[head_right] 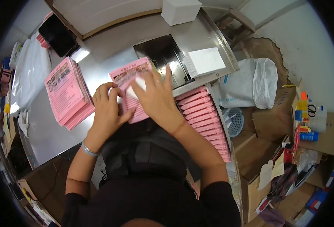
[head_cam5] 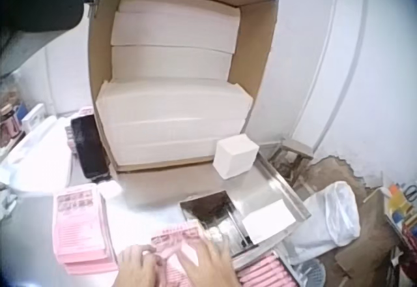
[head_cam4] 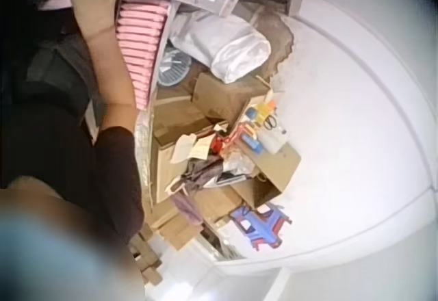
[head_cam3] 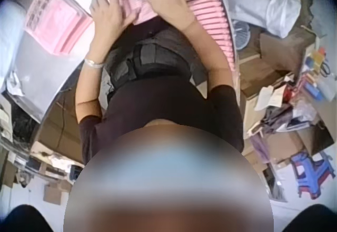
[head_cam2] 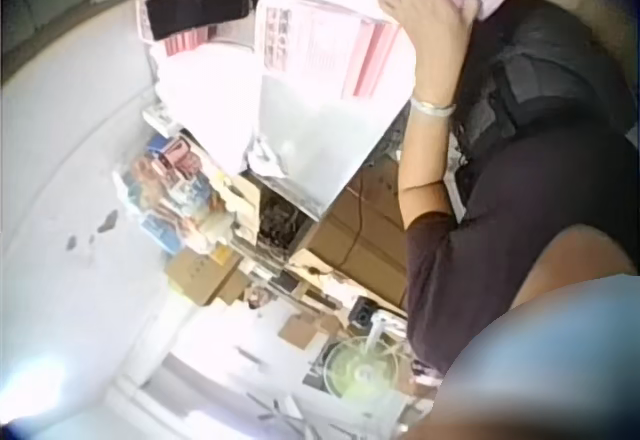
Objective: Packaging pink brochures with white cardstock backings into a cardboard box.
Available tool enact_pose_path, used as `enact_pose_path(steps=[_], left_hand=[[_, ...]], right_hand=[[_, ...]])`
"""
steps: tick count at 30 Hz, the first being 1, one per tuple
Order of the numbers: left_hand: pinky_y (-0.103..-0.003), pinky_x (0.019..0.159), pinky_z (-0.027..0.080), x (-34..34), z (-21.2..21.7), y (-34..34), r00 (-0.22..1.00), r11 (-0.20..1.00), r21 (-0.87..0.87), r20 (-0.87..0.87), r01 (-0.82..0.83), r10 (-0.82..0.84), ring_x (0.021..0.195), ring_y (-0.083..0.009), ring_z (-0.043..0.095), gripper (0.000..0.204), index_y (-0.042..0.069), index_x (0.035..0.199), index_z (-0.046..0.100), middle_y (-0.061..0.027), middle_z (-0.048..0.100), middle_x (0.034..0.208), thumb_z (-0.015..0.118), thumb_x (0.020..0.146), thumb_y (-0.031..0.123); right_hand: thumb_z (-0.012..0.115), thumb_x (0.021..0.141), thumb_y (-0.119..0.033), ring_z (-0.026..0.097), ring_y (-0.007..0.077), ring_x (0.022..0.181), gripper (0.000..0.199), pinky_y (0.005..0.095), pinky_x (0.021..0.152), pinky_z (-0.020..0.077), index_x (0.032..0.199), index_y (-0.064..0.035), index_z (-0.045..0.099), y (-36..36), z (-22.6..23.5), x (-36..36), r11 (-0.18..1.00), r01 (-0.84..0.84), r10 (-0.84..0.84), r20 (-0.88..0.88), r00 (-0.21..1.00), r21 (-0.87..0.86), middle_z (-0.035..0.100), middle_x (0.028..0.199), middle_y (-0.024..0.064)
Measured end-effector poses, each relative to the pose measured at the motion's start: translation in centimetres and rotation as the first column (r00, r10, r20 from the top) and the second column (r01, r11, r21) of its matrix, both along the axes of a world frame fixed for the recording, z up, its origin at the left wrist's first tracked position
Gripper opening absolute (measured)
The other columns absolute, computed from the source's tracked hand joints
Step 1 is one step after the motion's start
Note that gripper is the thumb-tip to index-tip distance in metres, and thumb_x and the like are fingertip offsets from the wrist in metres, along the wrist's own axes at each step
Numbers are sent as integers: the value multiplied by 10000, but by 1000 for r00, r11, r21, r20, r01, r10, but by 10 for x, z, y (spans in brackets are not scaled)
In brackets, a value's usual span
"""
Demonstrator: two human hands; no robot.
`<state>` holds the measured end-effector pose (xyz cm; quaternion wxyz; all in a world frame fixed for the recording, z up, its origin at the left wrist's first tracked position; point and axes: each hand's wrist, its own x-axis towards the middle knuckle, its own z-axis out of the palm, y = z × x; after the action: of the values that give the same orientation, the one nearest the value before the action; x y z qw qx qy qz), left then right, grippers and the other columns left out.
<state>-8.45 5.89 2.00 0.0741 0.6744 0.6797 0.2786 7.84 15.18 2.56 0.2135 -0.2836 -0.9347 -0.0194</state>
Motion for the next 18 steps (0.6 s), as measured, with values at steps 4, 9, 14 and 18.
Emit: enact_pose_path(steps=[4, 9, 14, 18], left_hand=[[-566, 1082, 312, 5, -14, 3, 966, 964, 158, -182, 215, -186, 1339, -435, 358, 496, 86, 1069, 608, -225, 401, 1429, 830, 637, 190], [-644, 1091, 254, 13, 14, 24, 943, 997, -16, -325, -79, 69, 1384, -485, 316, 575, 86, 1132, 619, -241, 376, 1493, 822, 676, 373], [-560, 1041, 335, 21, 10, 58, 943, 997, -55, -326, 53, -68, 1206, -437, 484, 553, 77, 1032, 671, -330, 449, 1397, 729, 742, 544], [-465, 818, 494, 21, 23, 23, 970, 983, -183, -230, 31, -73, 977, -338, 601, 509, 81, 1101, 628, -345, 465, 1367, 724, 781, 466]], right_hand=[[570, 773, -20, 551, 349, 1230, 281, 613, 1043, 360, 1041, -31, 657, 21, -3, -1, 941, -292, 256, -203, 945, -169, 643, 1048, 153], [599, 828, -3, 547, 327, 976, 246, 418, 841, 462, 1064, 33, 662, 49, 13, 58, 875, 481, -420, -401, 814, 61, 614, 1058, 156], [626, 832, -25, 503, 322, 919, 264, 423, 816, 456, 1089, 5, 675, 66, 0, 66, 864, 490, -458, -221, 861, 115, 557, 993, 128], [642, 782, -5, 514, 327, 952, 297, 427, 827, 462, 1076, -5, 684, 72, 6, 90, 924, 381, -371, -254, 893, -12, 568, 1029, 136]])
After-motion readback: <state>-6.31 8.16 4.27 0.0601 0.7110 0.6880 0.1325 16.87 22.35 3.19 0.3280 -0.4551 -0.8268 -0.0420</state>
